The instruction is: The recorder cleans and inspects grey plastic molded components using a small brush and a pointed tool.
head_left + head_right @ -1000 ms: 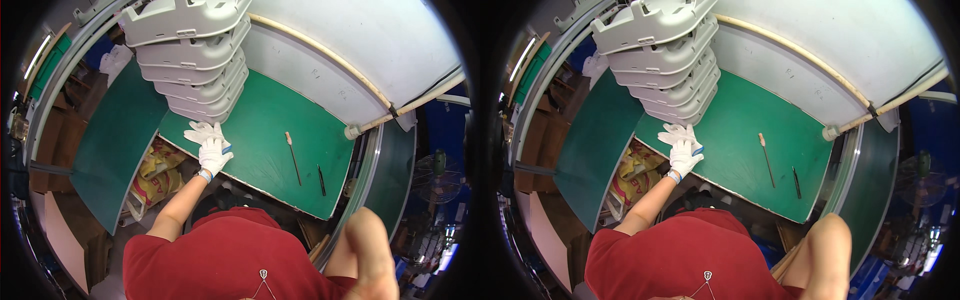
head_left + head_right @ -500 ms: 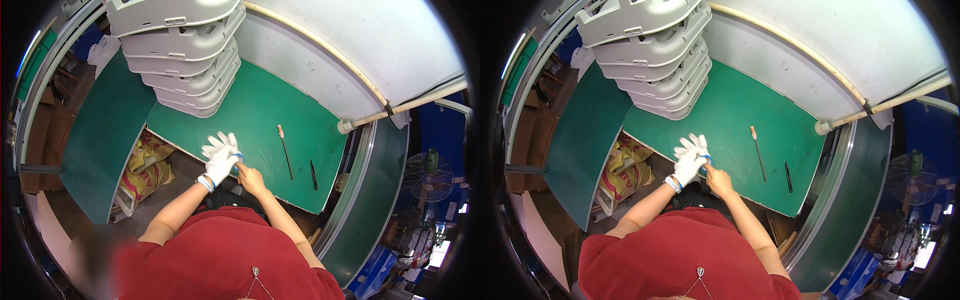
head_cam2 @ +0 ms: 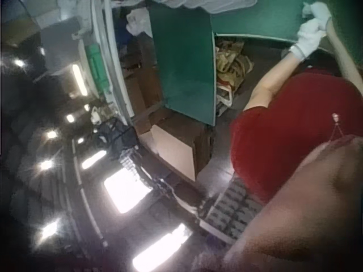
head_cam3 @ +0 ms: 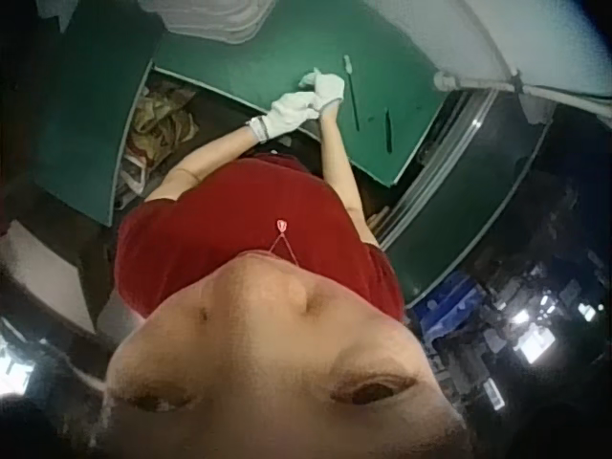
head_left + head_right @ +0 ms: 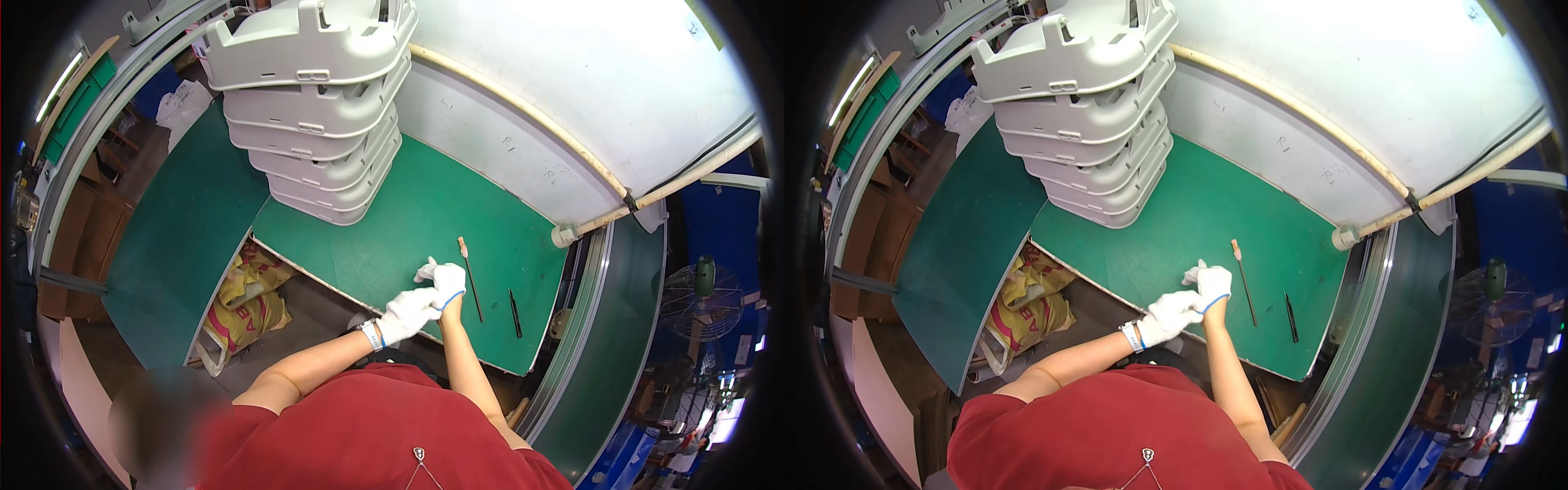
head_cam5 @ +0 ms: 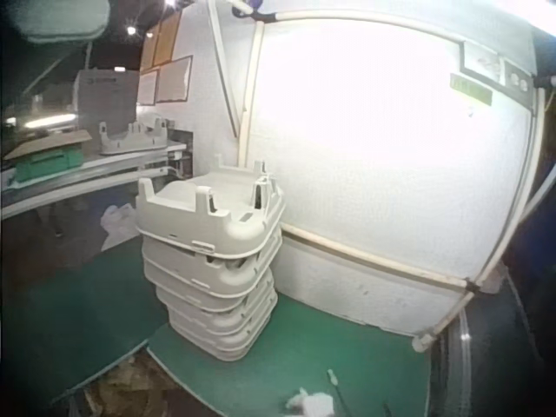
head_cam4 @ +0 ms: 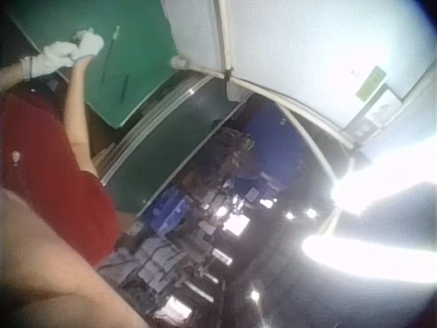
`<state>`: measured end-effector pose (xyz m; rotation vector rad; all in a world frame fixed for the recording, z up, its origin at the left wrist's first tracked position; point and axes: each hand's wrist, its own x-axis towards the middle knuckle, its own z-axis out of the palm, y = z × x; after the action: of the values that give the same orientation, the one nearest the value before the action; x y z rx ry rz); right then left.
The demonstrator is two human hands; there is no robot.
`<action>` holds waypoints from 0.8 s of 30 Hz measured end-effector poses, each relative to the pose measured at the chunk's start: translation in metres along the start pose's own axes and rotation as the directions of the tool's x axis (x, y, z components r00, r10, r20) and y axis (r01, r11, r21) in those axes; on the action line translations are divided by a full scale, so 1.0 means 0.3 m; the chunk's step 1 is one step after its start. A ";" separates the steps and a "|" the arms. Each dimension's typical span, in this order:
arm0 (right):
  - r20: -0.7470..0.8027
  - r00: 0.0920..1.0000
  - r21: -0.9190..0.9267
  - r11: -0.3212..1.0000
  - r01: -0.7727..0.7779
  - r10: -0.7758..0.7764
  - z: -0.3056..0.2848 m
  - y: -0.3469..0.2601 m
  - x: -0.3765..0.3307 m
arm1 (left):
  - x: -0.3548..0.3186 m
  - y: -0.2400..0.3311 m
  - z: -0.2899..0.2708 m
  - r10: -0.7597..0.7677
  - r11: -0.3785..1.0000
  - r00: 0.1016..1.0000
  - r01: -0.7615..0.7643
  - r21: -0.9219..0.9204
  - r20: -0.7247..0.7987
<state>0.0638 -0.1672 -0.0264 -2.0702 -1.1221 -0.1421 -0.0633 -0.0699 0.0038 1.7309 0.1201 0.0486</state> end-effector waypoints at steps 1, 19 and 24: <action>0.068 0.981 0.237 0.953 -0.192 0.181 -0.004 -0.007 -0.005 | 0.003 -0.026 0.021 0.101 0.995 0.995 -0.101 0.022 0.024; -0.176 0.877 0.583 0.765 -0.273 0.447 -0.014 -0.063 0.099 | 0.016 0.068 0.019 0.261 0.914 0.946 -0.307 0.267 0.194; 0.005 1.000 -0.134 0.991 0.008 -0.007 0.023 -0.145 0.037 | -0.037 -0.005 0.057 0.277 0.939 0.950 -0.236 -0.249 0.144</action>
<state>0.0360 -0.1412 -0.0017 -2.1858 -1.1509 -0.2226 -0.0726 -0.0878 -0.0001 1.5025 -0.2374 0.0977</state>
